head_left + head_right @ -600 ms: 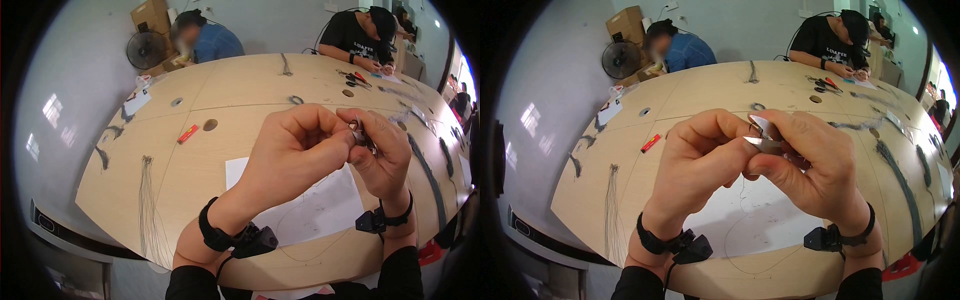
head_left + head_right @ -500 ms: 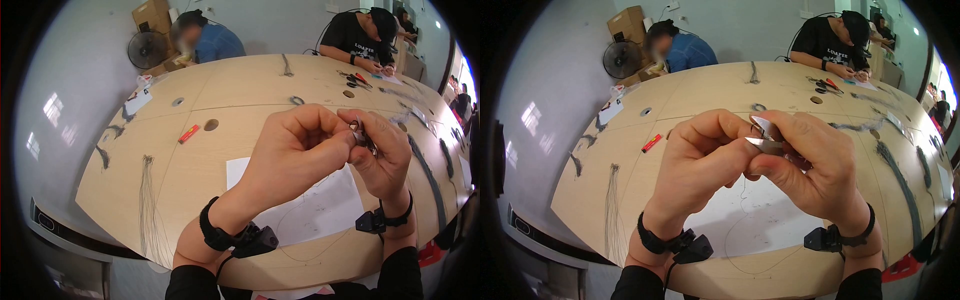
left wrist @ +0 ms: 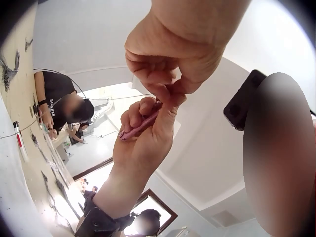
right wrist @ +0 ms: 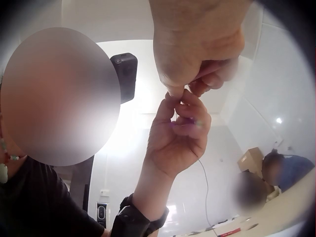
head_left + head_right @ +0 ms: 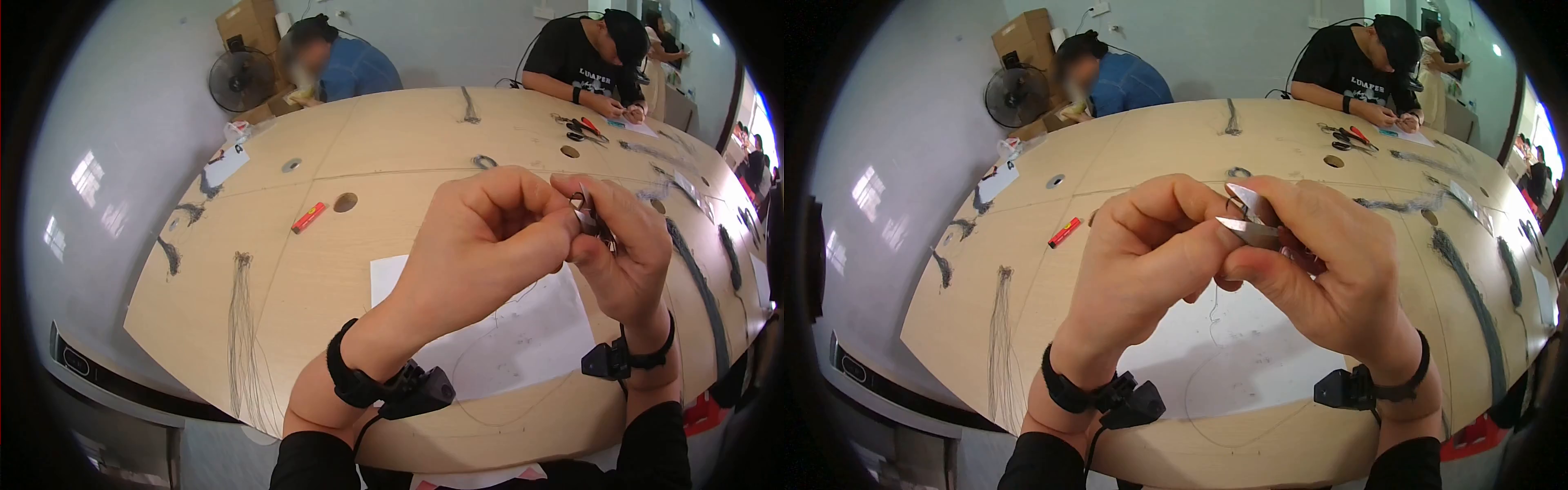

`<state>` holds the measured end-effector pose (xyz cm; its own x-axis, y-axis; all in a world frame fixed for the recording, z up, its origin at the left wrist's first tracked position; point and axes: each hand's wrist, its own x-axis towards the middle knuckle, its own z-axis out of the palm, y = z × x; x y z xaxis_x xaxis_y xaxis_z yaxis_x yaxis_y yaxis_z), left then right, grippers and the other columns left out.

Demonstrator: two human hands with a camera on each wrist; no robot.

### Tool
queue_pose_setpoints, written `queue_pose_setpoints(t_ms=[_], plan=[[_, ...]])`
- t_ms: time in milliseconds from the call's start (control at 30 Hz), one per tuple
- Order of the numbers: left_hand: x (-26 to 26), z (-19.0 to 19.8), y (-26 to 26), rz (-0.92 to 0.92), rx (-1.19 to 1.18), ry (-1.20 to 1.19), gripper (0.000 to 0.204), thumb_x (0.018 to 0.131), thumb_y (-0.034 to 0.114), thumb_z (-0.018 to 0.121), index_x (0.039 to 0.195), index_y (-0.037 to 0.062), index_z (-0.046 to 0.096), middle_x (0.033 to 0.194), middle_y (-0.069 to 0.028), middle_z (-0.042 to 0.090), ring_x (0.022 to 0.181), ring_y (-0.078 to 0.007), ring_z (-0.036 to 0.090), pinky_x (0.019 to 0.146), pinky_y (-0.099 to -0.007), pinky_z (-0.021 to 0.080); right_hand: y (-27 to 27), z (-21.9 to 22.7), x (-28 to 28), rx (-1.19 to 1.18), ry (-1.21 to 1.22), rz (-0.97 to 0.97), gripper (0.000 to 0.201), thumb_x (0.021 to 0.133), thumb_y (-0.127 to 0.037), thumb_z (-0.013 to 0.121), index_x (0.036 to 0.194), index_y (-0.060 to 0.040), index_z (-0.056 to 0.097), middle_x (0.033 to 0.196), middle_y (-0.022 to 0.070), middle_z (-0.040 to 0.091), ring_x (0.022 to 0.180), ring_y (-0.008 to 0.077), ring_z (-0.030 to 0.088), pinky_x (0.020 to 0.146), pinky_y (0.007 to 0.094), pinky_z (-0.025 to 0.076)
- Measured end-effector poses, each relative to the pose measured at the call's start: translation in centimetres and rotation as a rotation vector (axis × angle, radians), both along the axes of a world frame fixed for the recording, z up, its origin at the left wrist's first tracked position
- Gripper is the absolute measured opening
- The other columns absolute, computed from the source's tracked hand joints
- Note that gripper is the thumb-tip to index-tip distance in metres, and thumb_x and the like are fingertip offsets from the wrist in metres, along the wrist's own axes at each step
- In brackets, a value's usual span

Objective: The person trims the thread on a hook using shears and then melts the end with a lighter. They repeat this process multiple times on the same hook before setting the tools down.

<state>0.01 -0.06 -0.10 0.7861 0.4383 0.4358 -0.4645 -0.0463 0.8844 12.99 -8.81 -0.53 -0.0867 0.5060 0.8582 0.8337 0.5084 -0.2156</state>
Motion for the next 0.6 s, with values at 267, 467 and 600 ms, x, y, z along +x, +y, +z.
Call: queue_pose_setpoints(t_ms=[267,467,600], plan=[[0.07,-0.05,-0.37,0.018,-0.034,-0.014,0.005,0.075,0.003,0.049,0.077,-0.0009,0.052,0.066,-0.0050,0.054,0.055,-0.0076,0.050,0.046,-0.0169,0.038,-0.24,0.13,-0.13,-0.012,0.071,0.026,0.029,0.070,-0.022,0.062,0.088,-0.0009,0.054,0.059,0.0052,0.051,0.048,0.0160,0.045,0.044,0.0232,0.036],[-0.02,0.06,-0.03,-0.045,-0.037,-0.005,0.005,0.075,0.002,0.051,0.078,-0.0022,0.052,0.069,-0.0050,0.055,0.060,-0.0083,0.051,0.053,-0.0188,0.041,-0.48,0.53,0.08,-0.014,0.059,0.031,0.031,0.068,-0.023,0.063,0.089,-0.0010,0.054,0.059,0.0052,0.051,0.048,0.0156,0.046,0.044,0.0232,0.037],[-0.09,-0.09,-0.13,-0.011,-0.040,-0.015,0.005,0.075,0.002,0.051,0.077,-0.0025,0.051,0.069,-0.0056,0.055,0.060,-0.0083,0.051,0.053,-0.0186,0.041,-0.58,0.51,-0.02,-0.041,0.073,0.036,0.031,0.068,-0.023,0.063,0.088,-0.0013,0.054,0.059,0.0051,0.051,0.048,0.0156,0.047,0.043,0.0234,0.037]])
